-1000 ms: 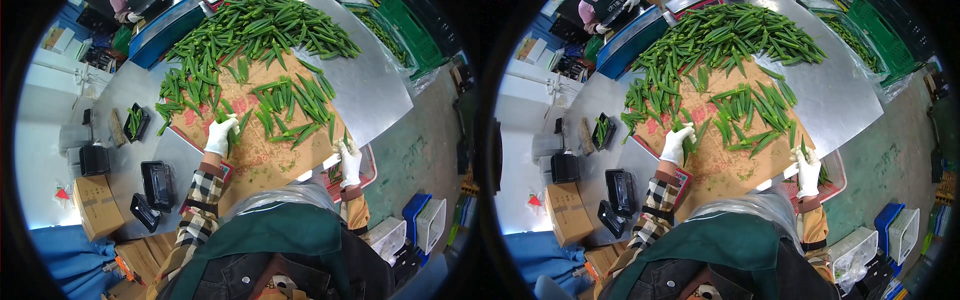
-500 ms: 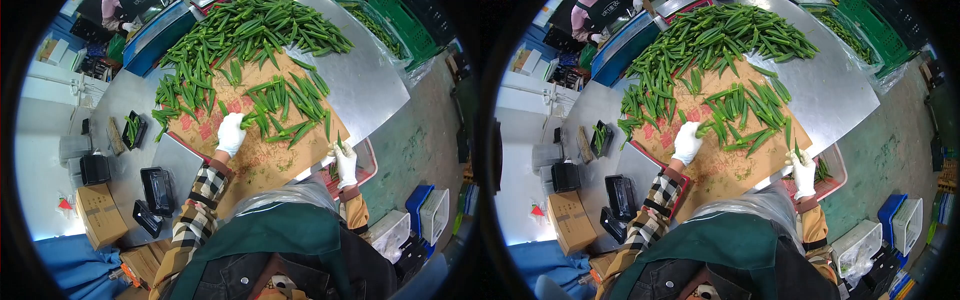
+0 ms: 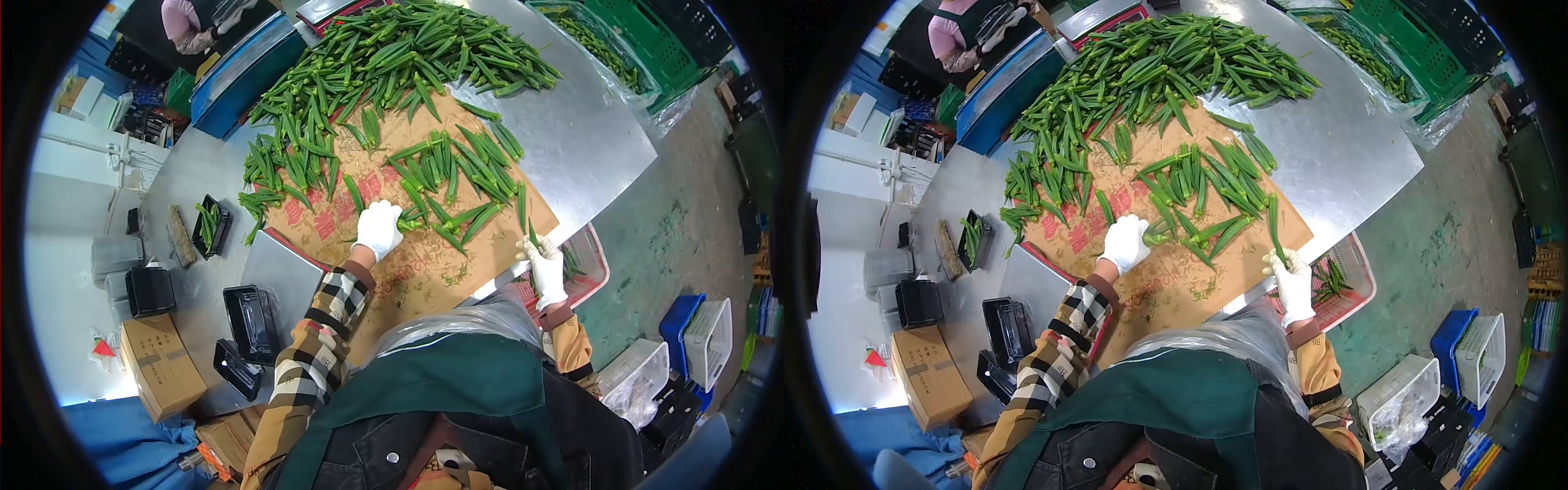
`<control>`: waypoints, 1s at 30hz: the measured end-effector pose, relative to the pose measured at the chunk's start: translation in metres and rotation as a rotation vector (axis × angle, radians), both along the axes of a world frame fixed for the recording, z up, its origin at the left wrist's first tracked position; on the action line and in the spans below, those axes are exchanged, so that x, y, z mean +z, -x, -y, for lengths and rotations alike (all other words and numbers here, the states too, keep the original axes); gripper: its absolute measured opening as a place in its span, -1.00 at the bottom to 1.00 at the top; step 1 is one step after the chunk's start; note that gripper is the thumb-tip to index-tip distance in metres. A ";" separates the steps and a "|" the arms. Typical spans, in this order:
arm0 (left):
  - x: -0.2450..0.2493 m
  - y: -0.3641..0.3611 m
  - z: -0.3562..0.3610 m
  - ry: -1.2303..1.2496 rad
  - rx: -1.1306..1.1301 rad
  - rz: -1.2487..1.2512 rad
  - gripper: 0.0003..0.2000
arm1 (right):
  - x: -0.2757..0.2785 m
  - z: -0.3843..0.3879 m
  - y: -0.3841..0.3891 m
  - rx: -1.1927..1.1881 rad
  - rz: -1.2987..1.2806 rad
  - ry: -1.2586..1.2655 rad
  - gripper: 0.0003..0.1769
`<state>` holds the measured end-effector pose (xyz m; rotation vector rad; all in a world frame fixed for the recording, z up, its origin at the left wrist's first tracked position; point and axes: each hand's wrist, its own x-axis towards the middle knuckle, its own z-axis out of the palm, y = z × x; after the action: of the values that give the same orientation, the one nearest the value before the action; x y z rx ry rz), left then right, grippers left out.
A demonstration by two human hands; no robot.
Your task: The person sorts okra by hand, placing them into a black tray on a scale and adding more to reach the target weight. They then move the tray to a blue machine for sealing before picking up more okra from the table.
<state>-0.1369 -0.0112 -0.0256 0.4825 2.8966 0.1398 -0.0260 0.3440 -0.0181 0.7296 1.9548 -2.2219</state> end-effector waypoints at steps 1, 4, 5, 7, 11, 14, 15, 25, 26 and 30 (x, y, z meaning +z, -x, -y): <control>0.001 -0.005 0.004 -0.046 0.033 -0.049 -0.77 | 0.001 0.005 0.001 0.009 0.007 0.000 -0.83; 0.016 -0.018 0.018 -0.784 0.534 0.501 -0.80 | 0.004 0.016 0.006 0.062 -0.022 -0.024 -0.84; -0.005 -0.023 0.032 -1.167 0.608 0.645 -0.67 | -0.011 0.020 0.008 0.064 -0.063 -0.015 -0.83; 0.038 -0.039 0.021 -1.590 0.737 0.905 -0.57 | -0.030 0.021 0.017 0.215 -0.077 -0.311 -0.76; 0.062 -0.059 0.013 -1.998 0.620 1.129 -0.28 | -0.029 0.047 0.040 0.385 -0.430 -0.926 -0.57; 0.075 -0.069 0.002 -2.126 0.528 1.137 -0.20 | -0.039 0.056 0.056 0.577 -0.533 -1.190 -0.53; 0.076 -0.070 0.001 -2.165 0.493 1.133 -0.20 | -0.034 0.061 0.060 0.570 -0.598 -1.276 -0.57; 0.063 -0.095 0.011 -2.393 0.690 0.982 -0.27 | -0.011 0.055 0.067 0.692 -0.507 -1.013 -0.64; 0.061 -0.097 0.011 -2.406 0.725 0.981 -0.28 | -0.015 0.061 0.072 0.663 -0.548 -1.038 -0.64; 0.063 -0.104 0.001 -2.422 0.787 0.997 -0.36 | -0.036 0.079 0.092 0.664 -0.600 -1.161 -0.59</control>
<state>-0.0331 -0.0121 0.0369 -0.4791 0.4634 2.6240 -0.1179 0.2651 -0.0542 -0.6192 3.0679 -0.8194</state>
